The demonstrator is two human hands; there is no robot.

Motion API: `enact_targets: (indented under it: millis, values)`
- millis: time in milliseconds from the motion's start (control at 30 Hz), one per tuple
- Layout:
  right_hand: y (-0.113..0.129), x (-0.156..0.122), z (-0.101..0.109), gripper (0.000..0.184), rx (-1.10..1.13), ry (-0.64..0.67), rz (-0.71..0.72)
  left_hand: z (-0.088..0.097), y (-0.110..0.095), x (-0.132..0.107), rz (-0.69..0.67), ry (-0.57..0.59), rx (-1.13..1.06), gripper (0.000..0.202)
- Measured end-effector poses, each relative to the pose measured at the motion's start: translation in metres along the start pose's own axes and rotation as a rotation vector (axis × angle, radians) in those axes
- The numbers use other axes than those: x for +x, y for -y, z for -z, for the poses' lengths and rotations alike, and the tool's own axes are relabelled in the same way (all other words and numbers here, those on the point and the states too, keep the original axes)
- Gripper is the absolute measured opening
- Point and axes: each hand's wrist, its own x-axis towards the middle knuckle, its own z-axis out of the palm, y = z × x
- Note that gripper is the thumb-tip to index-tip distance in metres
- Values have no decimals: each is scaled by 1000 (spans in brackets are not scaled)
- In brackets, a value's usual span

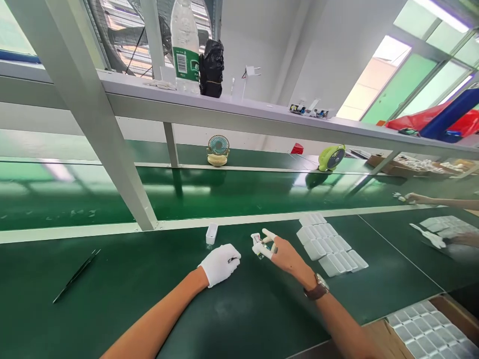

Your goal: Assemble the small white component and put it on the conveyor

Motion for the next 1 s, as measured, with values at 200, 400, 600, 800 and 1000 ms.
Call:
enact_targets:
  millis: [200,400,600,800,1000]
  values:
    - [7,-33,2,27,-260,-7,-15,0,-3,1,39,2,-23,17]
    - [24,-54,2,23,-252,63,85,2,-9,-1,95,15,-21,22]
    - [8,-50,2,61,-41,88,211,-3,-31,-5,178,50,73,86]
    - [2,-51,-32,48,-34,0,312,-17,-59,2,88,11,217,63]
    - [6,-60,-36,36,-189,-126,450,-18,-59,1,51,-20,248,36]
